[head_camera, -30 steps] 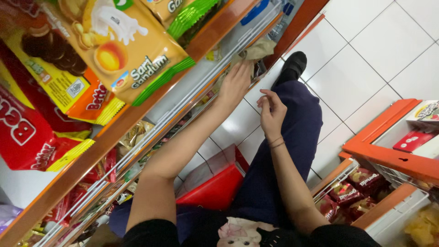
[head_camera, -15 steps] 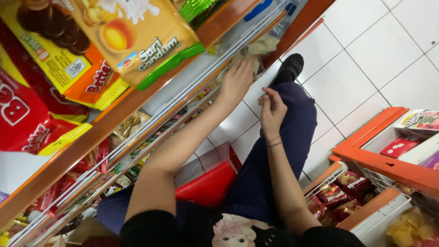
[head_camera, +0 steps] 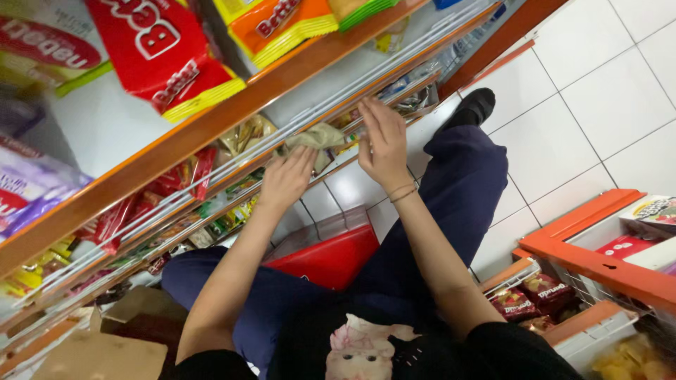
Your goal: The person wipes store shelves with a cloth after applying a cleaner from a spray bottle, then takes snack packages from a box, wipes each package with a cloth, and arranges them on the shelves.
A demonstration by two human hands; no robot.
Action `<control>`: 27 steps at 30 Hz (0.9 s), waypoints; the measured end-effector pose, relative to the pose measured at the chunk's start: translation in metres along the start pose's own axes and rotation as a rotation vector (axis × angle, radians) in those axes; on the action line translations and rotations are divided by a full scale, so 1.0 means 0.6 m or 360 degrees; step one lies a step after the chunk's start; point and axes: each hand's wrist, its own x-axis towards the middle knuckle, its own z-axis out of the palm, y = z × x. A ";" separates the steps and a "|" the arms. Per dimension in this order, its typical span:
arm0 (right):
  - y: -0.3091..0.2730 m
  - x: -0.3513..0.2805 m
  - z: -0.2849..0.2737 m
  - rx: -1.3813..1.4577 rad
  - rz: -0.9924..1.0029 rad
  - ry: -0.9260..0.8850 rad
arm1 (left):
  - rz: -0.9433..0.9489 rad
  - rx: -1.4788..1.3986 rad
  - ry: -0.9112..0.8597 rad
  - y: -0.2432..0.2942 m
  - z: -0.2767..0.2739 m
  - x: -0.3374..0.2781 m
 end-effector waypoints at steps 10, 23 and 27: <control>0.011 -0.029 0.053 -0.0157 -0.0186 -0.0227 | -0.0457 -0.0396 0.0447 0.053 -0.097 -0.028; 0.020 -0.070 0.084 -0.0194 -0.0194 -0.0111 | -0.0692 -0.0341 0.0412 0.085 -0.075 0.015; -0.023 -0.047 0.037 0.0223 0.0212 -0.0100 | -0.0694 -0.0361 0.0338 0.087 -0.086 0.035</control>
